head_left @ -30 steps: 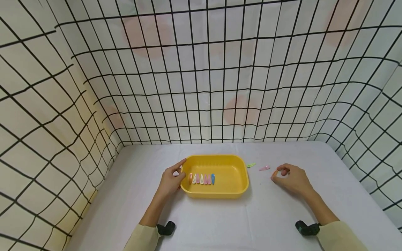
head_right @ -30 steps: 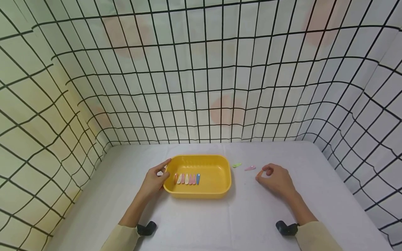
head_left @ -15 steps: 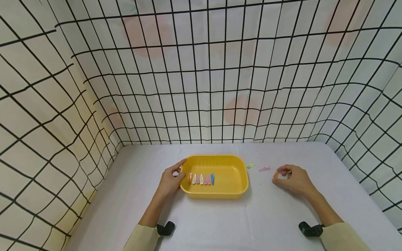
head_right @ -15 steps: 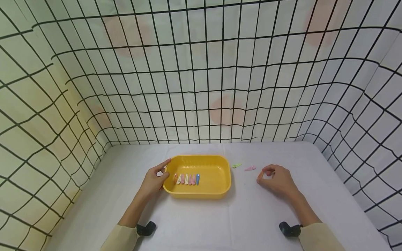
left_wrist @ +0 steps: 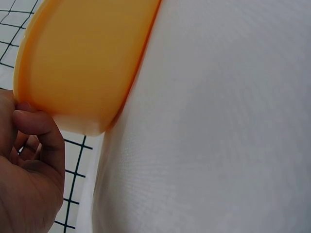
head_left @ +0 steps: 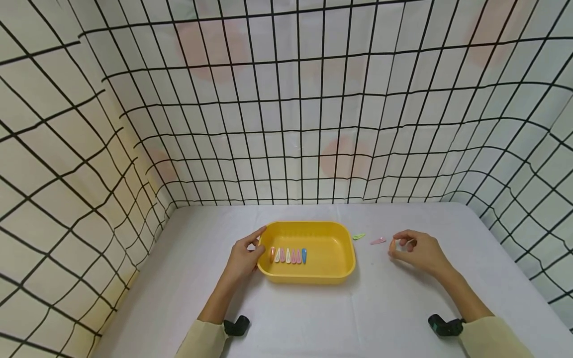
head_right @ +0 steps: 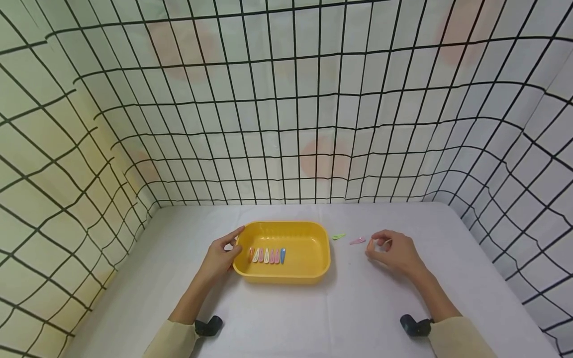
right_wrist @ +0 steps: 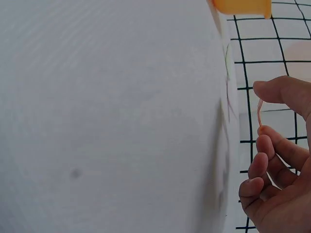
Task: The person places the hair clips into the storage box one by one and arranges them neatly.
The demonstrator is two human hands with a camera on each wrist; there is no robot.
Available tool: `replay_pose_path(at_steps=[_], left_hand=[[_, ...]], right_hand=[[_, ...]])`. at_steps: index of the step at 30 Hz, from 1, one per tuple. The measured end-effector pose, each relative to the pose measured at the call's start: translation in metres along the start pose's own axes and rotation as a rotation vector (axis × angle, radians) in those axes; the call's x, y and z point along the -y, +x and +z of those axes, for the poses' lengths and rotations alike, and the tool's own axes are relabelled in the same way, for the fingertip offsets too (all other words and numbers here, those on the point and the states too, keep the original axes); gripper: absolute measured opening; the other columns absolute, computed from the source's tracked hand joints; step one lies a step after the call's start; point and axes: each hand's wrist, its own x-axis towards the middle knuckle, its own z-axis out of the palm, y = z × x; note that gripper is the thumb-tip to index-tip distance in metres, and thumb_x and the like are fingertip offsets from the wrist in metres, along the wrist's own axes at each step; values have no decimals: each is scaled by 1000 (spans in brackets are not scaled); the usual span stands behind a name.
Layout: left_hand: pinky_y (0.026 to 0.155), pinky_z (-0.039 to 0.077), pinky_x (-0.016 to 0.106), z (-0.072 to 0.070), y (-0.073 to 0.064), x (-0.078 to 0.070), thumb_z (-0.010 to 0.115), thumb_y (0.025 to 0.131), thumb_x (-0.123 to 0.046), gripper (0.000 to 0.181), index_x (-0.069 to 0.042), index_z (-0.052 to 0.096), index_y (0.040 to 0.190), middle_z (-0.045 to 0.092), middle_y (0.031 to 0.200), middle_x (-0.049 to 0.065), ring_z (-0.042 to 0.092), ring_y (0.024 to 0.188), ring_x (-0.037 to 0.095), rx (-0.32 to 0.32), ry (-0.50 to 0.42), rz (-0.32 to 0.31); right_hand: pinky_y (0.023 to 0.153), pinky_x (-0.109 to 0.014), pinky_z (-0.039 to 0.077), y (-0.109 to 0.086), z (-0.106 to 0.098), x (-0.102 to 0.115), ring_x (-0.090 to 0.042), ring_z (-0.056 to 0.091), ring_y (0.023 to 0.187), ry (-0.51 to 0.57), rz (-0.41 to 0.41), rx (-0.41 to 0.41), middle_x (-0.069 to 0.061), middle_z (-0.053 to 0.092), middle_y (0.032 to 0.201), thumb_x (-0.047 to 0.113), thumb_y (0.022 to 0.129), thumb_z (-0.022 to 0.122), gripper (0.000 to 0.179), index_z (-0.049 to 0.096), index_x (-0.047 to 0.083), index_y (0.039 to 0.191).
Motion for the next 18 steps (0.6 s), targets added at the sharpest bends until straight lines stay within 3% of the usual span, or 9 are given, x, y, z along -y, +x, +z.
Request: replay_pose_path(at_steps=[18], left_hand=[[43,40,20,0,0,-1,65,90,-8,59,-32,62,144,52,94,5,42,46,13,-2,-13,-6]], right_hand=[[62,-24,41,6,-17,42,-21,50,88,0,-73,37,-11,62,101,40,83,84,49,70,9,119]])
